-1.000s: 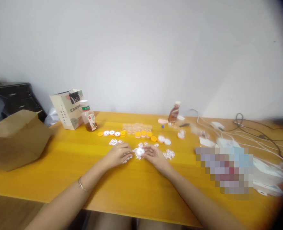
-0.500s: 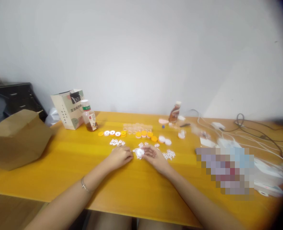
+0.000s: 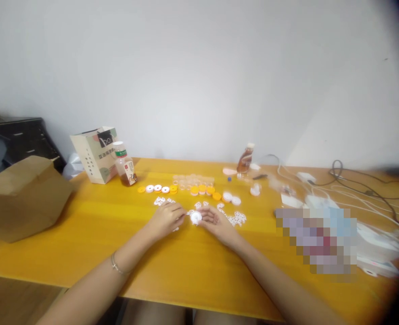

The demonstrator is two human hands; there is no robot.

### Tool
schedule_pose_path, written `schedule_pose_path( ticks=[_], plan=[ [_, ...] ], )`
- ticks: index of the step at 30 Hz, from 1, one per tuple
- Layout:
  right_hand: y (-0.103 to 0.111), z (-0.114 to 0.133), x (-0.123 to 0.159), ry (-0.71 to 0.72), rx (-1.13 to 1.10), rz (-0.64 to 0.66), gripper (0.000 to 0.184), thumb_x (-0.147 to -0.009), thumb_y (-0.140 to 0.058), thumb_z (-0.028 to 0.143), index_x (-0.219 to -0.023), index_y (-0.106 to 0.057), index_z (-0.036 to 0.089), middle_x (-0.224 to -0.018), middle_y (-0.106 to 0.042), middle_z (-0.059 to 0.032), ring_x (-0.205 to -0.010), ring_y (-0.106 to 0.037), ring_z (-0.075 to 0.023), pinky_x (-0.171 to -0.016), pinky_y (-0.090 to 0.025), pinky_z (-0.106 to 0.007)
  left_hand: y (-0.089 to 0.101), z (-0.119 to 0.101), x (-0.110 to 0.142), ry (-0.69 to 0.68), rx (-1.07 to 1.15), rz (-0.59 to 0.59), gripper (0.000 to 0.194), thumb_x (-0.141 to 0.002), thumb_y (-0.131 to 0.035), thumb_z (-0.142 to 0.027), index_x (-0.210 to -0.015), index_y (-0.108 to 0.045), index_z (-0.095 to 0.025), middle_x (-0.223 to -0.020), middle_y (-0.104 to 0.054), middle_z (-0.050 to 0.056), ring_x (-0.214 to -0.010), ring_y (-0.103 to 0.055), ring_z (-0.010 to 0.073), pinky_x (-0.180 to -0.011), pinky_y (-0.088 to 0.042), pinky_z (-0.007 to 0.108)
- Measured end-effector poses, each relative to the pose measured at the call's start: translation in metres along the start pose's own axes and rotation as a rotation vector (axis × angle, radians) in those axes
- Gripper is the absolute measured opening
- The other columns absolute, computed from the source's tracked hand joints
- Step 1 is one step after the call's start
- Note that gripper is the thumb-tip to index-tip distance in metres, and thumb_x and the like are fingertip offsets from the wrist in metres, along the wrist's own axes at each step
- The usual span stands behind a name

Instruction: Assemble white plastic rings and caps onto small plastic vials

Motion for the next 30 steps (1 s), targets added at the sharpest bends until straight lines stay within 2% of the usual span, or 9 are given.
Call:
schedule_pose_path(
  ticks=[3, 5, 13, 30],
  plan=[
    [-0.002, -0.002, 0.0, -0.022, 0.001, 0.034, 0.031, -0.064, -0.065, 0.027, -0.091, -0.053, 0.021, -0.088, -0.059, -0.0024, -0.08, -0.057, -0.014, -0.083, -0.042, -0.034, 0.013, -0.006, -0.001, -0.053, 0.068, -0.162, 0.012, -0.081, -0.046, -0.02, -0.088, -0.057, -0.019, -0.08, -0.062, 0.002, -0.072, -0.055, 0.0116, -0.067, -0.036, 0.026],
    [-0.003, -0.004, 0.0, -0.033, -0.004, 0.058, 0.031, -0.064, -0.066, 0.027, -0.092, -0.053, 0.021, -0.089, -0.059, -0.0026, -0.081, -0.057, -0.0141, -0.083, -0.043, -0.034, 0.015, -0.012, -0.001, -0.105, 0.091, -0.183, 0.012, -0.081, -0.047, -0.021, -0.088, -0.057, -0.02, -0.08, -0.062, 0.002, -0.073, -0.054, 0.0111, -0.068, -0.035, 0.026],
    [-0.008, -0.006, 0.001, -0.031, -0.038, 0.169, 0.032, -0.065, -0.066, 0.027, -0.094, -0.054, 0.021, -0.088, -0.059, -0.0024, -0.082, -0.057, -0.0138, -0.082, -0.042, -0.033, 0.011, -0.019, -0.001, -0.143, 0.063, -0.122, 0.012, -0.083, -0.046, -0.021, -0.084, -0.057, -0.018, -0.079, -0.062, 0.001, -0.07, -0.052, 0.0108, -0.066, -0.033, 0.027],
    [-0.008, -0.004, 0.003, -0.026, -0.052, 0.161, 0.032, -0.064, -0.067, 0.028, -0.094, -0.055, 0.021, -0.09, -0.06, -0.003, -0.082, -0.058, -0.0141, -0.083, -0.043, -0.033, 0.017, -0.021, -0.002, -0.159, 0.053, -0.042, 0.018, -0.084, -0.043, -0.019, -0.092, -0.058, -0.022, -0.084, -0.059, 0.002, -0.075, -0.05, 0.0111, -0.069, -0.034, 0.026]
  ],
)
Point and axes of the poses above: each hand's wrist, its own x-axis away from the middle knuckle, its own y-axis out of the back of the hand, z = x × y, the point moved 5 cm from there along -x, towards the middle knuckle
